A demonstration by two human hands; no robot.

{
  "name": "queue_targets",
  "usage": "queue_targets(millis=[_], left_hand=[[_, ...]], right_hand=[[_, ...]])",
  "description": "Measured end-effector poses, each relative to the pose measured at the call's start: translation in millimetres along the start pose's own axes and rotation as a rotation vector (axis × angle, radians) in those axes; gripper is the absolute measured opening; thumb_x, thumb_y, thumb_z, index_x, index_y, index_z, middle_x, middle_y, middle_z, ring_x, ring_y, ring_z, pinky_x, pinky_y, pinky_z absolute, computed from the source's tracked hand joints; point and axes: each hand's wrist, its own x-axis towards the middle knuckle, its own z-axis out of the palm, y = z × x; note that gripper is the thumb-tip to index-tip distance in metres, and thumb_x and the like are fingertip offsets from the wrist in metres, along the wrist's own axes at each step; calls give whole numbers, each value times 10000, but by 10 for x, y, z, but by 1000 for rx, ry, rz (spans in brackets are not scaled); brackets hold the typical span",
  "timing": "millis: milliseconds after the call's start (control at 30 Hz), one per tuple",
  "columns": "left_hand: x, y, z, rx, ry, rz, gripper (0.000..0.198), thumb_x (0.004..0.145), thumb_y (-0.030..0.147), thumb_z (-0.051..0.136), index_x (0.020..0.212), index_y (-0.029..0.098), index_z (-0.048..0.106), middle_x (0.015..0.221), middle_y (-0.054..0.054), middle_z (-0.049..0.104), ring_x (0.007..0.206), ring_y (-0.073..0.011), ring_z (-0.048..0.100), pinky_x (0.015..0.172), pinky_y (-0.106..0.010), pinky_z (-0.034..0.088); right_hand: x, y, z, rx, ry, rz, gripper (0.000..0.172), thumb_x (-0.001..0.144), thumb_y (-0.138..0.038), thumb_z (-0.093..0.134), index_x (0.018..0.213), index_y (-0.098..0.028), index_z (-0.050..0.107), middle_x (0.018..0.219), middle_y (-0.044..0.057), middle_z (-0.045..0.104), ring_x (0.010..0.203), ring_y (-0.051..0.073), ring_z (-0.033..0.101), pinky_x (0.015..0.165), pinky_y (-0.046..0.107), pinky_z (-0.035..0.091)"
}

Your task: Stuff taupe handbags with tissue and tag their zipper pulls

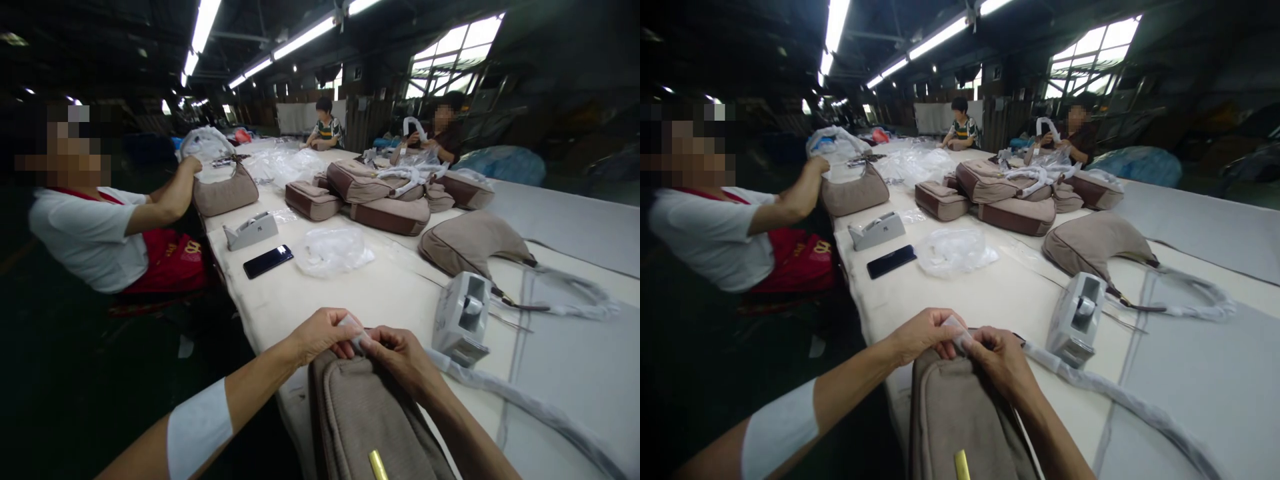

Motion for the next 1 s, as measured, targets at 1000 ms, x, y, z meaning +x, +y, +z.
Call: queue_targets(millis=[1000], left_hand=[[-199,-227,-10,201,149,193,116,737,206,559,794,133,631,612,15,589,462,-57,491,475,-164,375]], right_hand=[[-108,-37,-43,-172,-17,-254,178,860,-276,507,829,-191,660,802,27,657,754,162,581,684,247,429]])
